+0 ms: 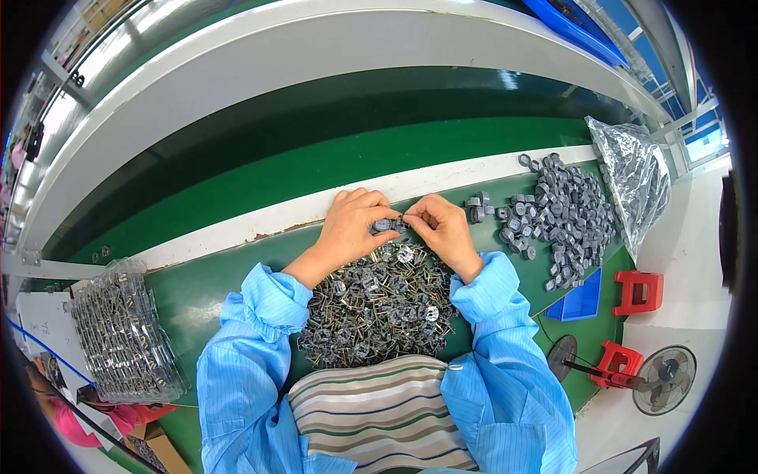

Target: The person assembles small metal pins and plastic disks by hand on a production line.

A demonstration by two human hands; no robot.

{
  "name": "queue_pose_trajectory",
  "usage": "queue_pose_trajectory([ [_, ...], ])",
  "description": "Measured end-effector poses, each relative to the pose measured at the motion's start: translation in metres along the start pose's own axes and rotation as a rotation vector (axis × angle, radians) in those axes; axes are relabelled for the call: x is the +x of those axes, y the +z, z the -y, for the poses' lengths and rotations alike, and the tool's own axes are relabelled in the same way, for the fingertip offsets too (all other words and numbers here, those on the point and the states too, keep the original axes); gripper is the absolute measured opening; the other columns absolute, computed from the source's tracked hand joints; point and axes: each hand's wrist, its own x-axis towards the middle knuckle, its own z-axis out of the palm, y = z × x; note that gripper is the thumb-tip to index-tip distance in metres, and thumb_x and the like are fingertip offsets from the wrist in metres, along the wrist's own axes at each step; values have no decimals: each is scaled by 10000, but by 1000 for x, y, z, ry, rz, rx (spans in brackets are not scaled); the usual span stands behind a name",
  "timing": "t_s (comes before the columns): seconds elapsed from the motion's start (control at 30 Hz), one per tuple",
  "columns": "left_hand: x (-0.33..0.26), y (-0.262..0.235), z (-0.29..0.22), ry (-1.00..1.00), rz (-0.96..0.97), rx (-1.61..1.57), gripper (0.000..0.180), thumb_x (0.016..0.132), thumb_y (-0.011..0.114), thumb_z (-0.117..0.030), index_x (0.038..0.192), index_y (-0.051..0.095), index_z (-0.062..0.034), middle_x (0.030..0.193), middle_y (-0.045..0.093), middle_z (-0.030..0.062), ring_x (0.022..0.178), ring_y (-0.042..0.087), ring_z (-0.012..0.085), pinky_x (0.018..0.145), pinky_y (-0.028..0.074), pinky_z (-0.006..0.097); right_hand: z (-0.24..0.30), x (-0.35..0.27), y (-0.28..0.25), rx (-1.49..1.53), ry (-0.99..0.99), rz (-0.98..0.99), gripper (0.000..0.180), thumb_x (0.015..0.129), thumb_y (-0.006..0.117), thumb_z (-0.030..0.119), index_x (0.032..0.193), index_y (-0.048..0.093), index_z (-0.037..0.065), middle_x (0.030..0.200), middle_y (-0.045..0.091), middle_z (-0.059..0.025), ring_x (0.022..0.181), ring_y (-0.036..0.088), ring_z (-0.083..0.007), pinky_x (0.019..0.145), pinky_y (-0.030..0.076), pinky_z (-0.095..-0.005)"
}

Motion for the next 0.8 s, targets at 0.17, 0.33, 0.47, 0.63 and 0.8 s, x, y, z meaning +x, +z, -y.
queue_pose_trajectory([
  [0.17,1,1,0,12,4,-5,307,782,895,-324,1041,826,-175,1011,691,-45,982,613,198,867,407,395,-7,1,1,-92,-331,-54,107,863,789,2,925,702,2,895,658,-121,842,671,-308,728,544,-411],
  [0.33,1,1,0,13,5,-1,311,779,897,-329,1041,827,-177,1014,692,-48,978,610,198,865,406,394,-1,0,0,-144,-258,1,100,866,777,9,915,690,2,898,649,-134,874,660,-344,761,548,-427],
  [0.47,0,0,0,-4,15,9,305,777,897,-321,1036,830,-175,1012,694,-49,978,610,200,865,406,391,-2,-1,5,-186,-291,-17,123,870,785,25,929,681,-2,894,643,-123,864,667,-314,748,546,-418],
  [0.63,1,2,1,12,10,-17,324,774,898,-296,1059,814,-168,1013,700,-41,987,618,204,861,409,392,3,-2,-7,-40,-73,111,229,854,830,68,1046,720,10,930,638,-94,810,659,-227,717,542,-378],
  [0.8,1,1,3,-12,-19,-58,347,767,905,-277,1042,736,-149,982,709,-8,978,640,232,883,422,399,-8,0,-6,-44,-139,125,314,840,857,69,1136,760,34,945,643,-74,757,614,-189,677,514,-333],
])
